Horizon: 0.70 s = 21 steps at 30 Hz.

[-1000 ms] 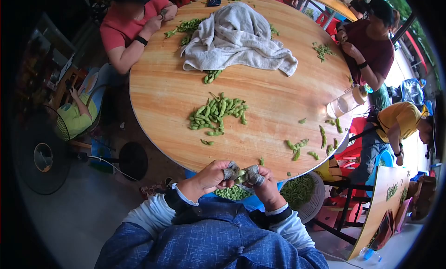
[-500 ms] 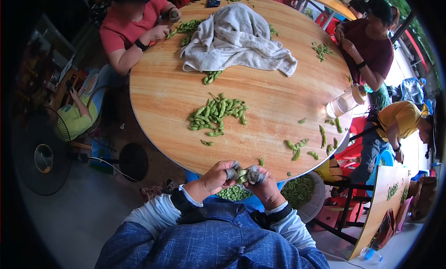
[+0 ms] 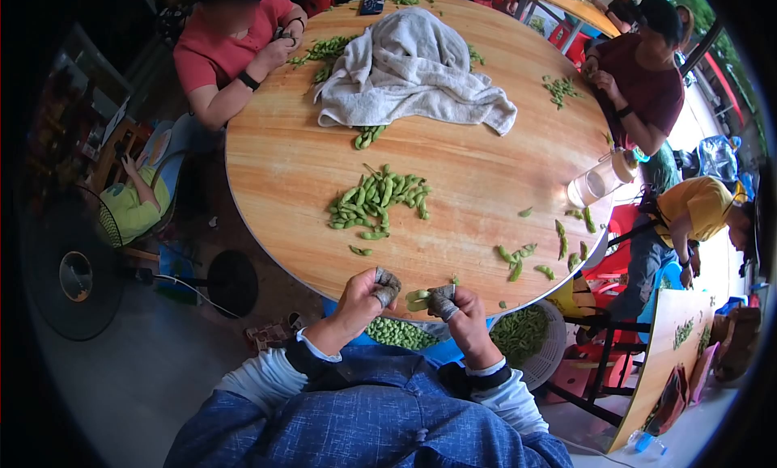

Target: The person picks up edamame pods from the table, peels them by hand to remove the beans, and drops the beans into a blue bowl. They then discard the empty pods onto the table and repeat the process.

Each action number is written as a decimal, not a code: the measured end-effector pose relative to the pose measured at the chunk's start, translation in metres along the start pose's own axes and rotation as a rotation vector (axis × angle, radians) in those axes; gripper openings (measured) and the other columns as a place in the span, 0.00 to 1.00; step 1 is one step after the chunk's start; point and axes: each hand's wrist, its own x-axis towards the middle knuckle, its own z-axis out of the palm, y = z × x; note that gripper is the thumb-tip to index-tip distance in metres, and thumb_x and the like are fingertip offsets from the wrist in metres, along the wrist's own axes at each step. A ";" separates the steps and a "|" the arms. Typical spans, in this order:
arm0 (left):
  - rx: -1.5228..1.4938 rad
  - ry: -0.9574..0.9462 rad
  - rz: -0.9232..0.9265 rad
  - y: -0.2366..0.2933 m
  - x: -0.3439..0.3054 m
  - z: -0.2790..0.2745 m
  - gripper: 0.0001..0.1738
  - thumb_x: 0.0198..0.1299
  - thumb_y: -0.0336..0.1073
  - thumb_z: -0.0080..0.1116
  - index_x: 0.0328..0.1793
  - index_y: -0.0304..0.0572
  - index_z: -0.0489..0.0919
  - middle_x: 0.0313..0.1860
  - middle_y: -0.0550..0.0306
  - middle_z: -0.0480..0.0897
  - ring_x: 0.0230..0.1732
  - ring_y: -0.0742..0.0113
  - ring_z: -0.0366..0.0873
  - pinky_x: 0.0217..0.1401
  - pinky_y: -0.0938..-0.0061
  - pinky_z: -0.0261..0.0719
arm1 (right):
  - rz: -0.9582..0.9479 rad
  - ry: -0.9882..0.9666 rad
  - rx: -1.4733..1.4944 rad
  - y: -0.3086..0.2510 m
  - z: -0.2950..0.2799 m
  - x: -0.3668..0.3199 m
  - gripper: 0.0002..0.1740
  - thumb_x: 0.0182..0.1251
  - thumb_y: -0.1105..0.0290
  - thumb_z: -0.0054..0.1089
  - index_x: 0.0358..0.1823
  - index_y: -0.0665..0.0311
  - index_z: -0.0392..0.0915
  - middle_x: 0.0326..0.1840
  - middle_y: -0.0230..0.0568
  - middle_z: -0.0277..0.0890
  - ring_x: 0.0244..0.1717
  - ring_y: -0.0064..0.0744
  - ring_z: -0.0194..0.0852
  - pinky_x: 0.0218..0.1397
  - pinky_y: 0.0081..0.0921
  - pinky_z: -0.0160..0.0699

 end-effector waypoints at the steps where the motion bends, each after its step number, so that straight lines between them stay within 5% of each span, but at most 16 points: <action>1: 0.065 0.010 0.073 0.001 -0.002 0.000 0.05 0.53 0.26 0.50 0.37 0.37 0.71 0.25 0.60 0.74 0.22 0.80 0.67 0.25 0.88 0.65 | -0.029 0.006 -0.054 0.001 0.002 -0.001 0.09 0.57 0.70 0.52 0.32 0.70 0.74 0.26 0.31 0.74 0.27 0.18 0.67 0.31 0.15 0.66; 5: 0.311 -0.054 0.180 -0.012 0.003 0.000 0.06 0.52 0.25 0.52 0.37 0.35 0.71 0.30 0.62 0.75 0.32 0.77 0.72 0.35 0.84 0.72 | -0.128 -0.048 -0.227 -0.012 0.015 -0.005 0.05 0.55 0.77 0.50 0.30 0.72 0.73 0.23 0.32 0.71 0.27 0.18 0.65 0.30 0.17 0.65; 12: 0.070 -0.158 -0.100 -0.009 0.002 -0.007 0.08 0.47 0.21 0.51 0.35 0.34 0.72 0.30 0.63 0.74 0.31 0.78 0.70 0.33 0.84 0.69 | -0.168 -0.189 -0.258 0.000 0.012 -0.003 0.05 0.53 0.77 0.51 0.31 0.71 0.73 0.22 0.39 0.71 0.27 0.22 0.66 0.31 0.19 0.66; 18: -0.068 -0.108 -0.106 -0.031 0.003 -0.016 0.10 0.45 0.19 0.47 0.35 0.35 0.72 0.29 0.62 0.74 0.31 0.77 0.70 0.34 0.83 0.69 | -0.070 -0.227 -0.183 0.000 0.013 0.000 0.04 0.54 0.79 0.49 0.31 0.70 0.73 0.25 0.35 0.72 0.30 0.19 0.66 0.34 0.18 0.66; 21: 0.538 -0.244 0.070 -0.036 -0.005 -0.025 0.08 0.47 0.22 0.49 0.34 0.36 0.74 0.32 0.60 0.76 0.32 0.76 0.71 0.33 0.81 0.69 | -0.135 -0.022 -0.205 0.013 -0.015 0.005 0.05 0.55 0.79 0.50 0.33 0.70 0.73 0.24 0.32 0.72 0.28 0.17 0.65 0.32 0.18 0.66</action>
